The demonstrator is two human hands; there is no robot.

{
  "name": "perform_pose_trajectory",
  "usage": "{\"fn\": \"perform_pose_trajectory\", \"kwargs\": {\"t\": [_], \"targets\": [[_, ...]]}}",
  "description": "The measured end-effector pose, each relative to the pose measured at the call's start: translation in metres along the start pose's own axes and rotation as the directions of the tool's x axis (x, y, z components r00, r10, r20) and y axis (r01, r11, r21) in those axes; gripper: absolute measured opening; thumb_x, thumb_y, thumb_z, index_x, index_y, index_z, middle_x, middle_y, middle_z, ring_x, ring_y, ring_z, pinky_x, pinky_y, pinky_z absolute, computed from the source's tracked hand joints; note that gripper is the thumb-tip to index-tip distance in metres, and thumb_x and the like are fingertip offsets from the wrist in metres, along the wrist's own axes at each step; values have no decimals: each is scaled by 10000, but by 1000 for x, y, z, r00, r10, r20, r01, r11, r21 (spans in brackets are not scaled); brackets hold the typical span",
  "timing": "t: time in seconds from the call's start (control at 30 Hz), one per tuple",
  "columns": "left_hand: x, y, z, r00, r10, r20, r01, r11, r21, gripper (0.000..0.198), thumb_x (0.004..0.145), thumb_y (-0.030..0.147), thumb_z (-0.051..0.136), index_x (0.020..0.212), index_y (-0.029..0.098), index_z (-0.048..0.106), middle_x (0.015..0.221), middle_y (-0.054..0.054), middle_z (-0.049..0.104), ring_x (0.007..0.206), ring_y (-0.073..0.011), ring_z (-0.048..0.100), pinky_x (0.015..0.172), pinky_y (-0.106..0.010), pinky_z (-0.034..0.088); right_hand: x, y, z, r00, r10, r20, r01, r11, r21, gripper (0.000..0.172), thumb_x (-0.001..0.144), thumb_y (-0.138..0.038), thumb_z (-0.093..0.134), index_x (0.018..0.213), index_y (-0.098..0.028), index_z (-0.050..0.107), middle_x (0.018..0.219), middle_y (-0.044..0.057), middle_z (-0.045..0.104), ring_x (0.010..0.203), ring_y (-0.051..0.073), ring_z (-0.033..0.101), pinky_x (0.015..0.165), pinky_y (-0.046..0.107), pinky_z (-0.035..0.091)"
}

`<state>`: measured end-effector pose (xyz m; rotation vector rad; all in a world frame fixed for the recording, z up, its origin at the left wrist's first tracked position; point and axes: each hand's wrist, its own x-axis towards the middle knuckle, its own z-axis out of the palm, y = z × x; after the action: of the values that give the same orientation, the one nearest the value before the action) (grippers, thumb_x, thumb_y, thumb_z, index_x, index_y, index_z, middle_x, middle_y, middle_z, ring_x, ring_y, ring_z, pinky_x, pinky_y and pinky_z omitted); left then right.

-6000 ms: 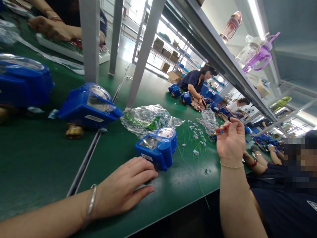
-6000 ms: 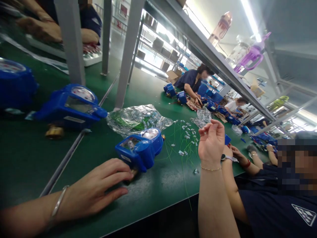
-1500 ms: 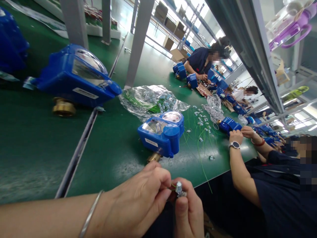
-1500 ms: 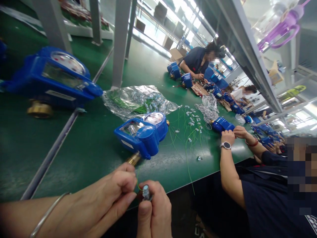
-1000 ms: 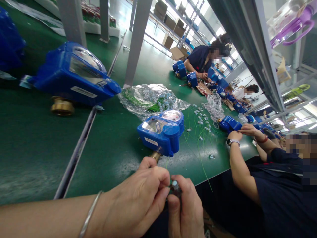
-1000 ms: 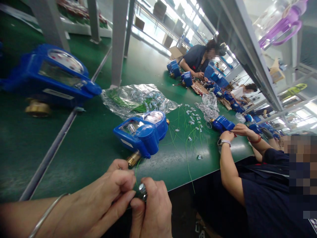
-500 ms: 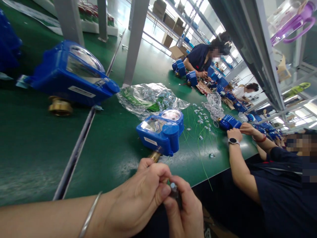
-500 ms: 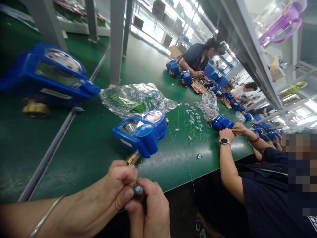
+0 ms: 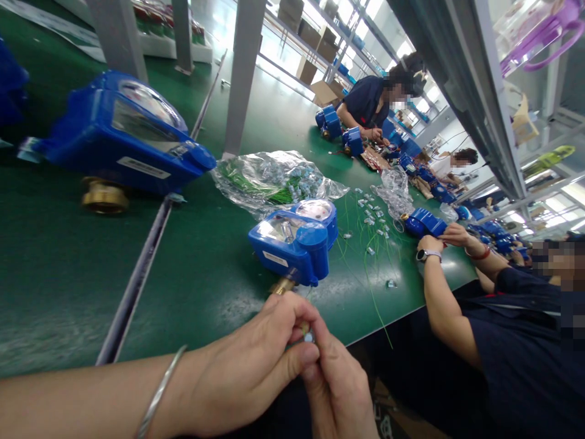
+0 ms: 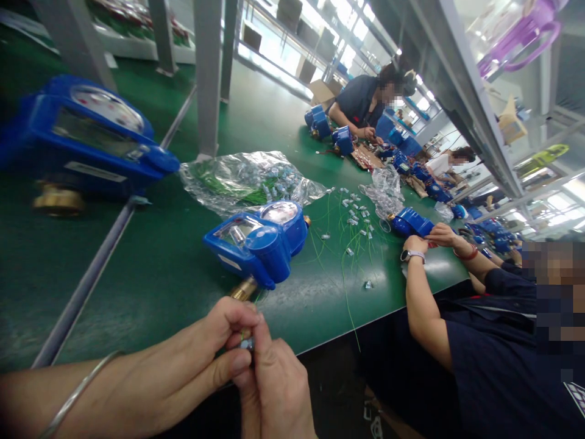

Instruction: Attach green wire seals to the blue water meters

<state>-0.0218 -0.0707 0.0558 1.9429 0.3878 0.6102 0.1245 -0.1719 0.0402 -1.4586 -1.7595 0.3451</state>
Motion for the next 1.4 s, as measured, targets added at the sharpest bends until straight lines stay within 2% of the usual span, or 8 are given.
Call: {"fn": "perform_pose_trajectory", "kwargs": {"t": [0.27,0.67,0.9,0.97,1.07,1.13,1.3,1.4], "targets": [[-1,-7,6,1000,10,-22,-11,999,-44,206,937,354,325,993,179,418,876,-35,504,764,-146,484,711,-274,460,3,-1,7,977,-21,-210,-1,995,-101,301,910,-158,451,1204,-175,514,1034,75,631,890,161,613,737,273,532],[7,-3,1,993,-114,-43,103,975,-195,162,843,343,564,836,181,570,706,34,551,647,-101,495,588,-193,418,-3,4,18,959,-164,-232,101,960,-261,229,921,-162,357,1080,-154,521,819,84,606,721,196,559,650,359,458],[5,3,3,993,-113,-43,102,972,-212,145,871,310,518,808,181,531,685,31,575,614,-99,516,556,-182,423,-11,0,35,892,231,-388,-175,969,174,194,905,-311,428,872,-197,580,672,33,556,527,139,509,458,255,426],[4,2,3,995,-95,-36,86,976,-199,153,886,310,499,810,180,518,696,28,581,618,-99,526,576,-192,427,0,-7,37,900,386,-203,-192,769,609,304,894,-345,381,638,-202,463,470,-31,389,370,96,350,355,217,326],[5,-2,2,997,-64,-47,57,990,-131,151,893,317,491,836,182,527,771,12,586,678,-108,529,613,-209,420,16,-14,37,911,344,226,-286,136,948,372,866,-332,316,520,-220,239,351,-86,146,286,60,135,320,185,203],[6,-4,1,999,-11,-40,9,998,-56,141,897,307,483,843,186,531,801,7,572,736,-123,514,671,-233,413,19,-12,35,904,302,303,-331,44,943,375,864,-333,329,519,-212,246,354,-87,142,301,54,124,345,183,191],[3,3,0,980,64,-188,-35,988,153,216,814,275,609,980,205,490,1033,-27,511,999,-185,450,901,-320,367,-1,5,17,951,290,-105,-189,819,542,185,896,-283,419,747,-194,483,616,-14,444,530,105,427,479,217,366],[-2,9,4,983,-65,-169,94,981,169,209,848,380,546,860,178,489,869,-24,525,800,-168,480,714,-278,400,-7,12,2,994,20,-103,-15,999,50,153,904,-184,373,824,-194,503,719,15,512,683,138,501,616,269,412]]}}
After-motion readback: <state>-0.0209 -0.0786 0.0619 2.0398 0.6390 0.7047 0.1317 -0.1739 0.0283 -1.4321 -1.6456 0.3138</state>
